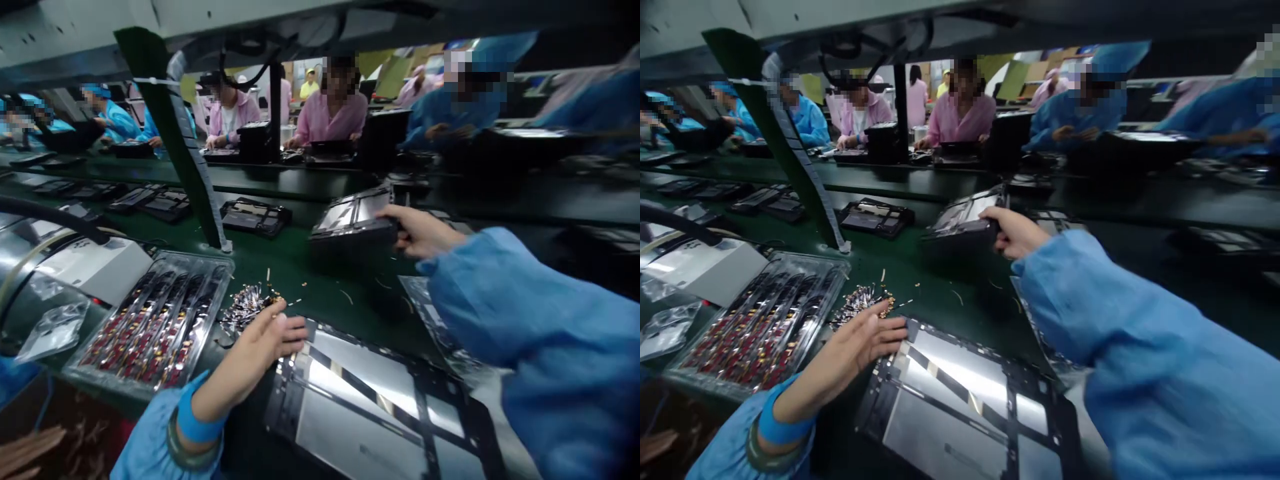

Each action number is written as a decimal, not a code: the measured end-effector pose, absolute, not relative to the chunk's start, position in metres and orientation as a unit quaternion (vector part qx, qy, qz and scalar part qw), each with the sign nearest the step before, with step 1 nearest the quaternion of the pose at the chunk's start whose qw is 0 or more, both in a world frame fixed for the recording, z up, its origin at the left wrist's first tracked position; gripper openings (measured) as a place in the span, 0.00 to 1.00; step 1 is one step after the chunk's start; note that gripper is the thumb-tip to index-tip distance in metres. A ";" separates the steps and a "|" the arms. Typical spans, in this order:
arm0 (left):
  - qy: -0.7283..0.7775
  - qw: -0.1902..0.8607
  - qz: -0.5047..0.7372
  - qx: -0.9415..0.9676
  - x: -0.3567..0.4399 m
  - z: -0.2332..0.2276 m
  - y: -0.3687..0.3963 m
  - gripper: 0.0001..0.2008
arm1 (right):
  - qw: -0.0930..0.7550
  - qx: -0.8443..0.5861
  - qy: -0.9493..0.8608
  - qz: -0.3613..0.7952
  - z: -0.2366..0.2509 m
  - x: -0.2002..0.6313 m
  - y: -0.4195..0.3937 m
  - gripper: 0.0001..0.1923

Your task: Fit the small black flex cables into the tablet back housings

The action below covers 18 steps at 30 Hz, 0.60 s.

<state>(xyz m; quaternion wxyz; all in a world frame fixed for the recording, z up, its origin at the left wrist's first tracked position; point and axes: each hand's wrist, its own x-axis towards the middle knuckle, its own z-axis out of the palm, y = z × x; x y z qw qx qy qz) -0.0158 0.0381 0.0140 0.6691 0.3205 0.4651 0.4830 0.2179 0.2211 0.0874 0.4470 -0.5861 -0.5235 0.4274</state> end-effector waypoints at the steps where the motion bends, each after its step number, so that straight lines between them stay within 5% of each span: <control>1: 0.447 0.680 0.506 0.286 -0.006 0.017 0.041 0.33 | 0.430 -0.600 -0.499 0.454 0.088 0.220 0.197 0.20; 8: 0.449 0.597 0.611 0.263 0.023 0.026 0.048 0.21 | 0.302 -0.564 -0.469 0.609 0.068 0.246 0.065 0.21; 14: 0.544 0.598 0.504 0.304 -0.019 0.031 0.050 0.22 | 0.657 -0.570 -0.376 0.319 0.040 0.344 0.041 0.10; 18: 0.590 0.584 0.353 0.431 -0.019 0.038 0.054 0.19 | 0.707 -0.569 -0.305 0.290 0.010 0.382 0.013 0.18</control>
